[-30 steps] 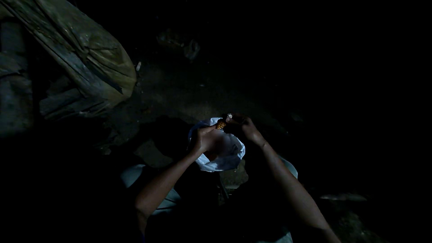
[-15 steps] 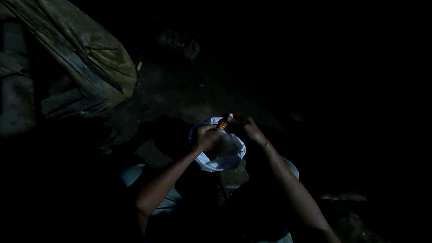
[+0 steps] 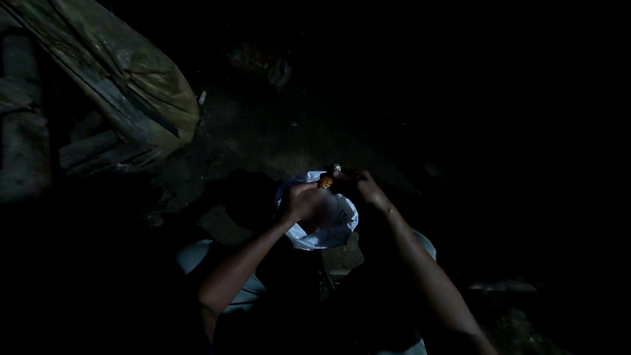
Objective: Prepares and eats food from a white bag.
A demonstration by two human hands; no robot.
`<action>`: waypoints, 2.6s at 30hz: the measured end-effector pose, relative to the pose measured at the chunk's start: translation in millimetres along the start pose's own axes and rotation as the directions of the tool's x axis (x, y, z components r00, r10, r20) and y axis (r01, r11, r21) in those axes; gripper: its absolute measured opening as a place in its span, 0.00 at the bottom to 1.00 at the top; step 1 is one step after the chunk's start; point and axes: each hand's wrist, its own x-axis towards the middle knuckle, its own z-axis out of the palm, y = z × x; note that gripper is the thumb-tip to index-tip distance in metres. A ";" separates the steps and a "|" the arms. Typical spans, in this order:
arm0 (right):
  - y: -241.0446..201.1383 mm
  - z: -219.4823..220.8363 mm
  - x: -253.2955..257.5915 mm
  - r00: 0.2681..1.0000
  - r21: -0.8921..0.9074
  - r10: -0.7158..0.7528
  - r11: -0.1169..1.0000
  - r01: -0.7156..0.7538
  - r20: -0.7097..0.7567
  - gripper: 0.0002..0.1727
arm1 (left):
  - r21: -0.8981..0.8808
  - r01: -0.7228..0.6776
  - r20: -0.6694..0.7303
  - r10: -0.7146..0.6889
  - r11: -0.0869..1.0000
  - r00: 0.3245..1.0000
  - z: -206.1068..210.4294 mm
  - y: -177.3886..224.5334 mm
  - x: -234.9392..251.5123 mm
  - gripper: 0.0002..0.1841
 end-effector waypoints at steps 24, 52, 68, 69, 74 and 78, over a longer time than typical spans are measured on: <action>-6.8 -7.0 -3.2 1.000 -0.037 -0.017 0.999 0.017 -0.022 0.16 | 0.084 -0.047 -0.020 0.049 0.995 0.999 10.2 -5.0 3.2 0.14; -5.0 -11.9 -8.8 0.998 -0.158 -0.049 0.987 0.041 -0.043 0.15 | -0.055 0.135 -0.050 -0.138 0.989 0.989 8.2 -13.6 8.8 0.11; -7.5 -0.6 -6.8 0.987 0.022 -0.009 1.000 0.013 -0.162 0.06 | -0.006 -0.023 0.050 0.024 1.000 0.998 13.8 2.2 2.1 0.19; -5.7 0.0 -5.8 0.988 0.013 -0.016 1.000 0.018 -0.151 0.06 | 0.003 -0.033 0.034 0.033 0.999 0.999 15.1 1.5 2.7 0.18; 2.8 2.3 -1.5 0.991 -0.008 -0.086 0.996 0.086 -0.104 0.08 | 0.063 -0.075 -0.008 0.076 0.995 0.997 12.9 -5.1 4.9 0.16; 4.7 1.7 -2.2 0.993 -0.036 -0.108 0.994 0.106 -0.050 0.09 | 0.118 -0.088 -0.023 0.091 0.989 0.996 10.2 -9.0 4.8 0.15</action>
